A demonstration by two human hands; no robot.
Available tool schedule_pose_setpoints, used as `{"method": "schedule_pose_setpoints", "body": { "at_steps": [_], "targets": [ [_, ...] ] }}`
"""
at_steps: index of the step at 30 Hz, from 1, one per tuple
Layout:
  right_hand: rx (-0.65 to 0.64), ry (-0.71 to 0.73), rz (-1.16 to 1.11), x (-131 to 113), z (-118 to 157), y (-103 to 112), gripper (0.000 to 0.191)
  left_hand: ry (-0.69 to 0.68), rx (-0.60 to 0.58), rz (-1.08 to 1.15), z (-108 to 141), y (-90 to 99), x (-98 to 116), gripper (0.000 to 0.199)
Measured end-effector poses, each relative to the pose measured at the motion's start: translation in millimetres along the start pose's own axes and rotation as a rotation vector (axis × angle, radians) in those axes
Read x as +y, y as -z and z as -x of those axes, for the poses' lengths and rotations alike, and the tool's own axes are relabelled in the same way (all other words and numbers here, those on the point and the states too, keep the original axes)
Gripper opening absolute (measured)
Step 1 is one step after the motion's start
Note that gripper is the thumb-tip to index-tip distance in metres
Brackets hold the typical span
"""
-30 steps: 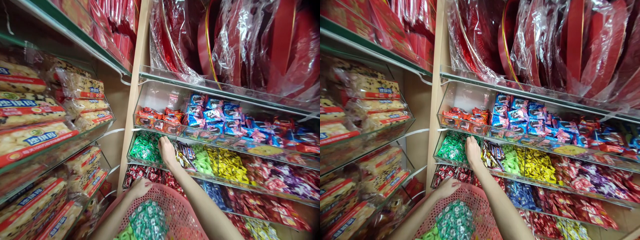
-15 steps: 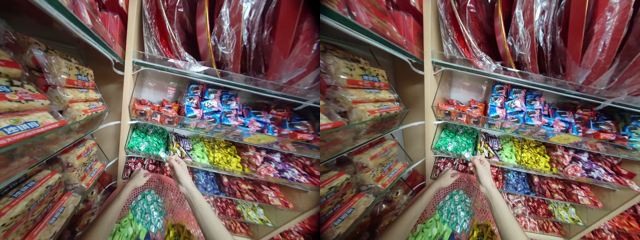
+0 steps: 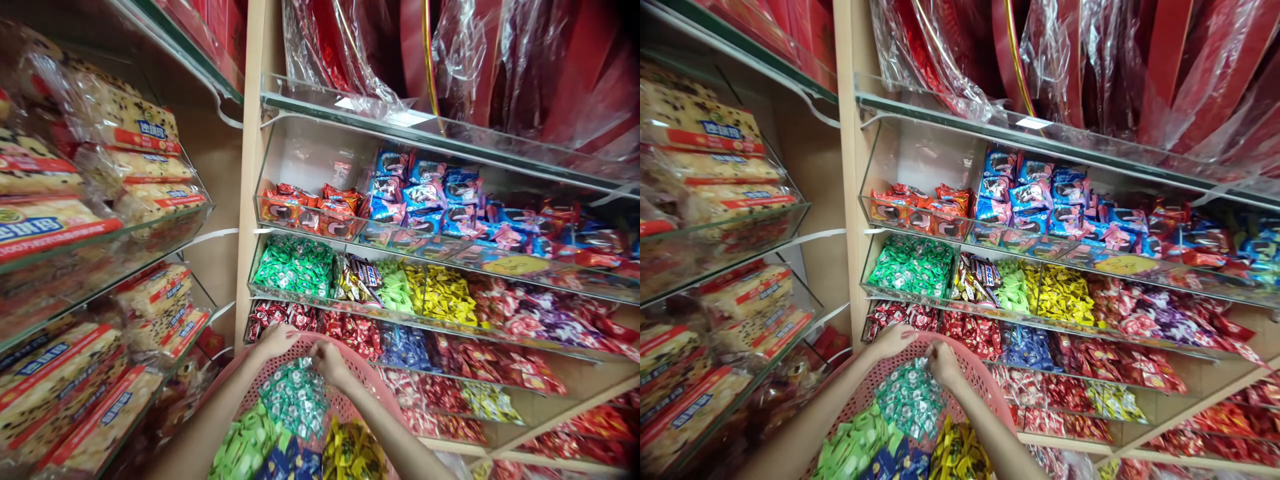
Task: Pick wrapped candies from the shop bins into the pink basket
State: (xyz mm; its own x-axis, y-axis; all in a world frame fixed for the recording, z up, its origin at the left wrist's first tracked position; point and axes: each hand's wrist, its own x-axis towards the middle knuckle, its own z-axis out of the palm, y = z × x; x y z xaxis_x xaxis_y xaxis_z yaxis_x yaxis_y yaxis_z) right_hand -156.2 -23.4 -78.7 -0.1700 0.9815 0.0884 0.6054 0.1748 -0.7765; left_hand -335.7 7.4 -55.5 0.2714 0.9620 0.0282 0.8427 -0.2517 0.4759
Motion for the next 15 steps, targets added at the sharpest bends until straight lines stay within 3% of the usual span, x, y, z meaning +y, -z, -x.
{"method": "schedule_pose_setpoints", "body": {
  "at_steps": [5, 10, 15],
  "targets": [
    [0.069, -0.077, -0.077, 18.3, -3.0, -12.4, 0.013, 0.001, -0.005, -0.020, 2.1, 2.9, 3.4, 0.034],
    [0.047, -0.081, -0.103, 17.2, -0.5, -21.0, 0.012, 0.011, -0.005, -0.015, 3.2, 5.0, 5.9, 0.033],
    [-0.118, 0.099, 0.023, -4.9, -0.1, -35.6, 0.023, 0.010, 0.003, -0.026, 1.1, 1.3, 1.9, 0.033]
  ]
}}
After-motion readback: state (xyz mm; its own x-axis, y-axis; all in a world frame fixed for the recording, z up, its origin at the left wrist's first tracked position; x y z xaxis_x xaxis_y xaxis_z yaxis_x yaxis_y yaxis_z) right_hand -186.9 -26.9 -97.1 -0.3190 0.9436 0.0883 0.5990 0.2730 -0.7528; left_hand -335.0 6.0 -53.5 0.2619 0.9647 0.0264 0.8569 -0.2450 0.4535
